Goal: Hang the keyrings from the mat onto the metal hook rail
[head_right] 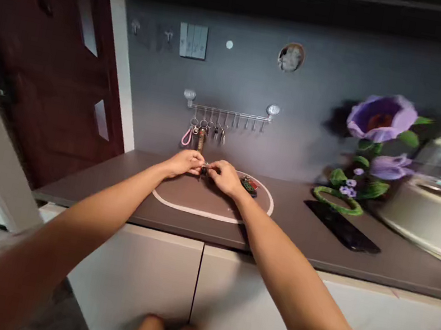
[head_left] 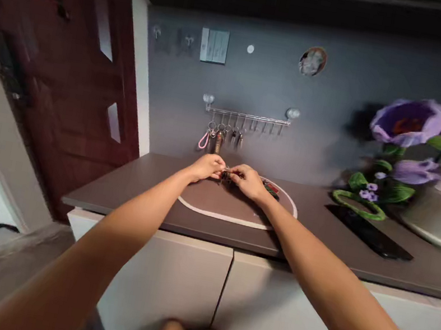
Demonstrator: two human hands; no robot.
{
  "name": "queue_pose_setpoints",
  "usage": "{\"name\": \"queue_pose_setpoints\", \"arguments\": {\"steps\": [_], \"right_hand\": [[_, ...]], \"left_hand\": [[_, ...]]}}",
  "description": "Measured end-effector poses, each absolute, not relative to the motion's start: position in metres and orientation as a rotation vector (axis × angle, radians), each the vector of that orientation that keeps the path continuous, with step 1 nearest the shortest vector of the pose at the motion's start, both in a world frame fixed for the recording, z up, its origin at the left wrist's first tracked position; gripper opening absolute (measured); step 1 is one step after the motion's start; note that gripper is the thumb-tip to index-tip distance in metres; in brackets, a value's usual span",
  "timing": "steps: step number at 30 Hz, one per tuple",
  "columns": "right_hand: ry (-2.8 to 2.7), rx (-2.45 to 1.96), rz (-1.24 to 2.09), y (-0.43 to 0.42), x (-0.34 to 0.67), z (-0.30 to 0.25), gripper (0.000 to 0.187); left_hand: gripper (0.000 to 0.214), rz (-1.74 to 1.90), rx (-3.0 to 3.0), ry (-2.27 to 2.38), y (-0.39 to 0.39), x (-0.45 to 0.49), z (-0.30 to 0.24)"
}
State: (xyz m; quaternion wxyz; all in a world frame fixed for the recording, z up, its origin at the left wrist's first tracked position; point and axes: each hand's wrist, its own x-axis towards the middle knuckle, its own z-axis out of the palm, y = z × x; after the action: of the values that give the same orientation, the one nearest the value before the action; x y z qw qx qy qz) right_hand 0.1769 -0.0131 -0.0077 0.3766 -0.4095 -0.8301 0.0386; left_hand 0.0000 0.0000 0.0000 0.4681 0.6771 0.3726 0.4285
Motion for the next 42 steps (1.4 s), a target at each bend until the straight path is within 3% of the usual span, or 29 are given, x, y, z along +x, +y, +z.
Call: {"name": "queue_pose_setpoints", "arguments": {"steps": [18, 27, 36, 42], "right_hand": [[-1.839, -0.915, 0.587, -0.005, 0.181, -0.013, 0.025], [-1.781, -0.899, 0.627, -0.01, 0.18, -0.012, 0.026], [-1.722, -0.889, 0.557, -0.004, 0.18, -0.01, 0.027], [-1.575, -0.898, 0.623, 0.0, 0.18, -0.009, 0.028]], "left_hand": [[0.016, 1.069, 1.586, 0.804, -0.001, 0.009, -0.003], [0.021, 1.068, 1.627, 0.768, -0.001, 0.011, -0.007], [0.008, 1.185, 1.775, 0.943, -0.001, 0.018, -0.01], [0.013, 1.198, 1.913, 1.018, -0.004, 0.022, -0.011]]}}
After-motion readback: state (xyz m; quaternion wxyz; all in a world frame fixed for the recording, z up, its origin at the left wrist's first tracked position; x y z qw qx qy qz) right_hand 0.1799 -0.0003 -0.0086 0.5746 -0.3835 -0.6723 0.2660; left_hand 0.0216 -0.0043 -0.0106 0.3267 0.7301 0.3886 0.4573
